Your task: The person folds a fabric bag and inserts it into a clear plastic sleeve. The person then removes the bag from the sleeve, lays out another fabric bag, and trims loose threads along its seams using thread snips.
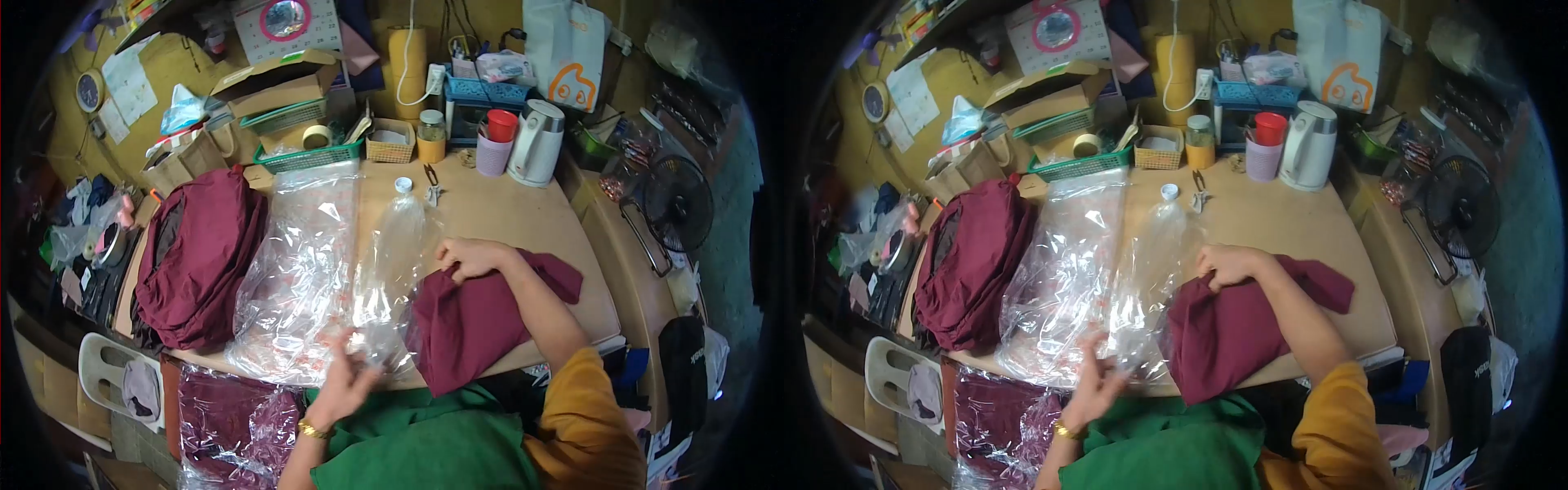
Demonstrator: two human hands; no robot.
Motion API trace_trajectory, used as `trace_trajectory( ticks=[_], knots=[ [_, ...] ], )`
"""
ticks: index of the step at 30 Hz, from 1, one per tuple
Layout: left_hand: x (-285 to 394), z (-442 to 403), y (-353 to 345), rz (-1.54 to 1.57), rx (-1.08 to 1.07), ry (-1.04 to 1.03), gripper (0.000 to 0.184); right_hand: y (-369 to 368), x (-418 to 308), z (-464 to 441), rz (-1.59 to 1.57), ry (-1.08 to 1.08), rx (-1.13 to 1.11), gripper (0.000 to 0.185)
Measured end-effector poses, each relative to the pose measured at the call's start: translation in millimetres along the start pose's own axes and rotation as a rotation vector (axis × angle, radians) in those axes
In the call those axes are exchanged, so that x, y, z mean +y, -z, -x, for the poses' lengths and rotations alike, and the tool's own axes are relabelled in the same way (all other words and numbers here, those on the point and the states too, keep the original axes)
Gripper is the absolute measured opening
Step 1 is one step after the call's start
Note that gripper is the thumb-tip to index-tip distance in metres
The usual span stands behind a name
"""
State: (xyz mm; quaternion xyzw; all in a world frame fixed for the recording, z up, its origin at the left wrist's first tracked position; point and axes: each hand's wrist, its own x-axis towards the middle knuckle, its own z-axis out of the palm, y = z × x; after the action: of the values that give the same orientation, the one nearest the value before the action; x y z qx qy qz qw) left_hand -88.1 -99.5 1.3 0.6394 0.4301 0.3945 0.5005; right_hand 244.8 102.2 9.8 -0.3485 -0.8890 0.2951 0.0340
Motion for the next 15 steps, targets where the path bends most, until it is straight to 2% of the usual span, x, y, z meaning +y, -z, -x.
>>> trace_trajectory(
  ticks=[2, 4, 6, 8, 10, 12, 13, 15],
  knots=[
    [17.6, 1.4, 17.6, -0.310, 0.165, -0.031, 0.051, 9.2, -10.3, 17.8, -0.185, -0.207, -0.159, 0.031],
    [28.0, -1.4, 32.8, -0.577, 0.293, -0.013, 0.040, 1.0, -15.9, 38.1, -0.169, -0.157, -0.112, 0.030],
    [23.9, -23.2, 43.9, -0.998, 0.539, -0.343, 0.037, -0.6, -26.5, 48.2, -0.143, -0.113, -0.060, 0.029],
    [25.6, -53.7, 47.1, -0.983, 0.545, -0.323, 0.039, -1.6, -38.5, 50.8, -0.252, -0.353, -0.242, 0.031],
    [-1.2, -88.2, 43.4, -0.815, 0.360, -0.148, 0.035, -8.8, -42.1, 53.4, -0.268, -0.297, -0.199, 0.027],
    [8.9, -105.5, 17.6, -1.059, 0.221, 0.029, 0.038, -4.3, -55.5, 57.1, -0.163, -0.311, -0.156, 0.025],
    [4.2, -110.8, 12.0, -1.059, 0.225, 0.030, 0.038, -2.4, -60.8, 63.6, -0.161, -0.309, -0.158, 0.025],
    [-11.0, -126.5, 5.8, -1.118, -0.069, 0.213, 0.039, 7.5, -68.2, 85.9, -0.045, -0.260, 0.051, 0.022]
  ],
)
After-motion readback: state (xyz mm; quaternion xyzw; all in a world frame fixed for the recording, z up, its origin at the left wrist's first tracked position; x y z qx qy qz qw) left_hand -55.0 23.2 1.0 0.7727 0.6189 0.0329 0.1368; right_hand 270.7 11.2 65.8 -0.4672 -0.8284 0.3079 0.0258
